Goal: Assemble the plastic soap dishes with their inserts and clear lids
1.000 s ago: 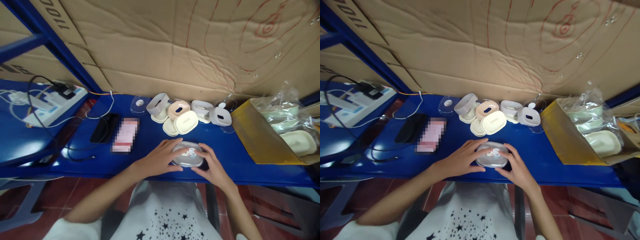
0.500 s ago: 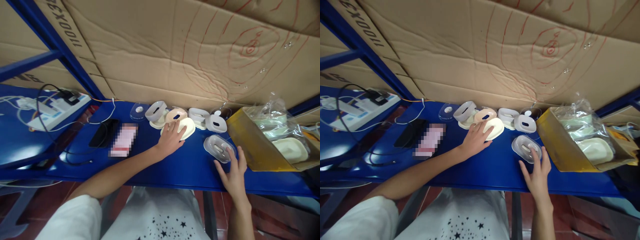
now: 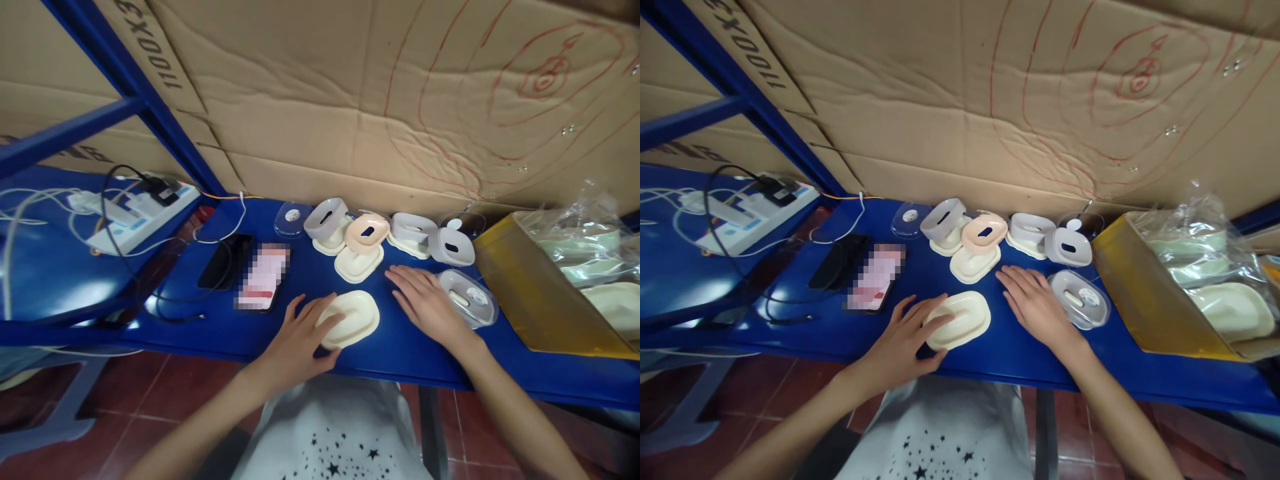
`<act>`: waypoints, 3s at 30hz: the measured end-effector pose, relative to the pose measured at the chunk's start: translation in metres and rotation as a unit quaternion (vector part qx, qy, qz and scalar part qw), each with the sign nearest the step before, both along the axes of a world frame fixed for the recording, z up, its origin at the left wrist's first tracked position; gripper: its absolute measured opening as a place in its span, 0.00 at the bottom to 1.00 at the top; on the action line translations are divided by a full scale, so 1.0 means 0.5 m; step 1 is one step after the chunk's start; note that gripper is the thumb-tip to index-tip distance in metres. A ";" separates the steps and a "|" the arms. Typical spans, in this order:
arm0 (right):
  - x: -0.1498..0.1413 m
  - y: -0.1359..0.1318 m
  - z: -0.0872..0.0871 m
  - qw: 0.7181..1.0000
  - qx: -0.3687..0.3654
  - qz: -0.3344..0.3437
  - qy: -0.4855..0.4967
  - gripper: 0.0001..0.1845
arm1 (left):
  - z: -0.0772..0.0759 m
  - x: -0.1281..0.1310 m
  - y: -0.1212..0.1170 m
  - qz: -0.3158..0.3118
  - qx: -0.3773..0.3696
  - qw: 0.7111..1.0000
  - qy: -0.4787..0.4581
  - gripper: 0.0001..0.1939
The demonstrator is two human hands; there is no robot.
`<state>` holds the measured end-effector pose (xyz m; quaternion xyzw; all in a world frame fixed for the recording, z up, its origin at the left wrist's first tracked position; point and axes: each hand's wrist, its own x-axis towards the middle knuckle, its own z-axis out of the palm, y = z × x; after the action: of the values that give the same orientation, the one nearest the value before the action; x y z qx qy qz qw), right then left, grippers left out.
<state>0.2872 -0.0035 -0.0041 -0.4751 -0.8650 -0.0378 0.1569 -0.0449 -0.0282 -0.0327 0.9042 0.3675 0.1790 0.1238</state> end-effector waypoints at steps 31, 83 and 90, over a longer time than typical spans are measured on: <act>-0.131 -0.145 0.021 0.997 0.028 0.027 0.059 0.18 | -0.032 0.000 0.003 0.010 -0.161 0.979 -0.122 0.47; -0.041 0.373 0.013 0.983 -0.168 -0.049 -0.051 0.45 | -0.018 -0.018 0.025 -0.059 -0.069 0.992 -0.085 0.27; -0.042 0.231 0.052 0.993 -0.104 -0.025 0.049 0.41 | -0.022 -0.019 0.026 -0.038 -0.107 0.988 -0.103 0.36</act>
<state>0.2663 0.1122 0.0218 -0.5116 -0.8434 0.0713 0.1478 -0.0542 -0.0152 -0.0438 0.8755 0.3354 0.2261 0.2642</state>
